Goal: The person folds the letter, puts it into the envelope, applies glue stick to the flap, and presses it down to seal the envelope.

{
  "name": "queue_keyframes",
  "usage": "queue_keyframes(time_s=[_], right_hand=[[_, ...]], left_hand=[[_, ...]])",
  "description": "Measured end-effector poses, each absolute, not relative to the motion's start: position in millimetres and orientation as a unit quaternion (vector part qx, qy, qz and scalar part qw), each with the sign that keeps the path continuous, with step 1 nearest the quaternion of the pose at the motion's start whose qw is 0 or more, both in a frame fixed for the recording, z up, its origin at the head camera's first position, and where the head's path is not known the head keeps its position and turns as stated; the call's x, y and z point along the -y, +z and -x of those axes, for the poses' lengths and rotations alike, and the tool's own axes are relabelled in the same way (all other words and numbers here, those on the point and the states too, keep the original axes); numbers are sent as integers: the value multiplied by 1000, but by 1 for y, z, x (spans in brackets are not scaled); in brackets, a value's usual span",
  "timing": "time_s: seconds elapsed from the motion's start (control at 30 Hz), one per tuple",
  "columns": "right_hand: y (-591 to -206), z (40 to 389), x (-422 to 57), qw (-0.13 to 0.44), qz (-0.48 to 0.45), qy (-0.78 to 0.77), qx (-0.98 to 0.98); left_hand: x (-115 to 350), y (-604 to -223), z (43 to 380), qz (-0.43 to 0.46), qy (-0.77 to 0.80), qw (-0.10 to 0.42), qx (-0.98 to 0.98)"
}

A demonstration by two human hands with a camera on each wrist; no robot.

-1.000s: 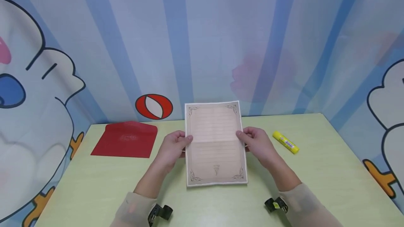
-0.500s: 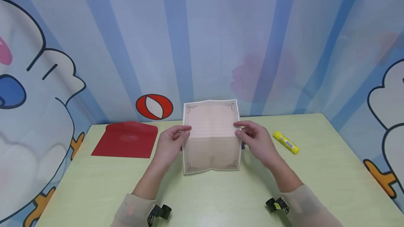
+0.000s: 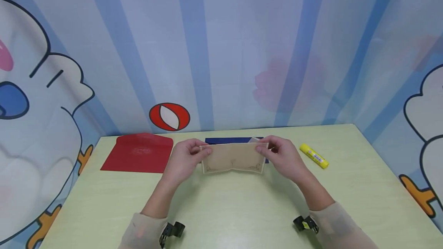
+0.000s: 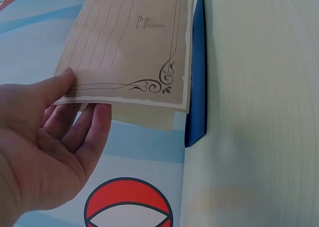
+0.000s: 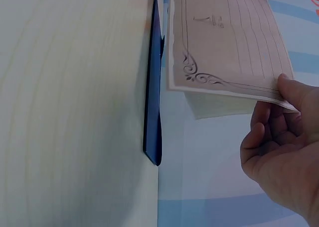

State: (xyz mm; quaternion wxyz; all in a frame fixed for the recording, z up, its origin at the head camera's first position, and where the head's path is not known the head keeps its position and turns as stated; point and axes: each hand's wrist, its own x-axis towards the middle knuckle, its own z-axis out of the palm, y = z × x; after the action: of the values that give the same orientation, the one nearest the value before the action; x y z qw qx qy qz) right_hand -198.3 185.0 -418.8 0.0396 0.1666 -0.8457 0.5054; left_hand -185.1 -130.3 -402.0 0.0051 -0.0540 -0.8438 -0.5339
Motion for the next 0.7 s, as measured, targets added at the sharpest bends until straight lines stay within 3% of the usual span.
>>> queue_keyframes(time_s=[0.27, 0.5, 0.7], right_hand=[[-421, 199, -185, 51, -142, 518, 842], [-422, 199, -182, -12, -110, 571, 813], [-421, 198, -181, -29, -100, 583, 806]], left_hand=[[132, -406, 188, 40, -515, -7, 856], [134, -411, 191, 52, -573, -101, 812], [139, -412, 190, 93, -596, -165, 781]])
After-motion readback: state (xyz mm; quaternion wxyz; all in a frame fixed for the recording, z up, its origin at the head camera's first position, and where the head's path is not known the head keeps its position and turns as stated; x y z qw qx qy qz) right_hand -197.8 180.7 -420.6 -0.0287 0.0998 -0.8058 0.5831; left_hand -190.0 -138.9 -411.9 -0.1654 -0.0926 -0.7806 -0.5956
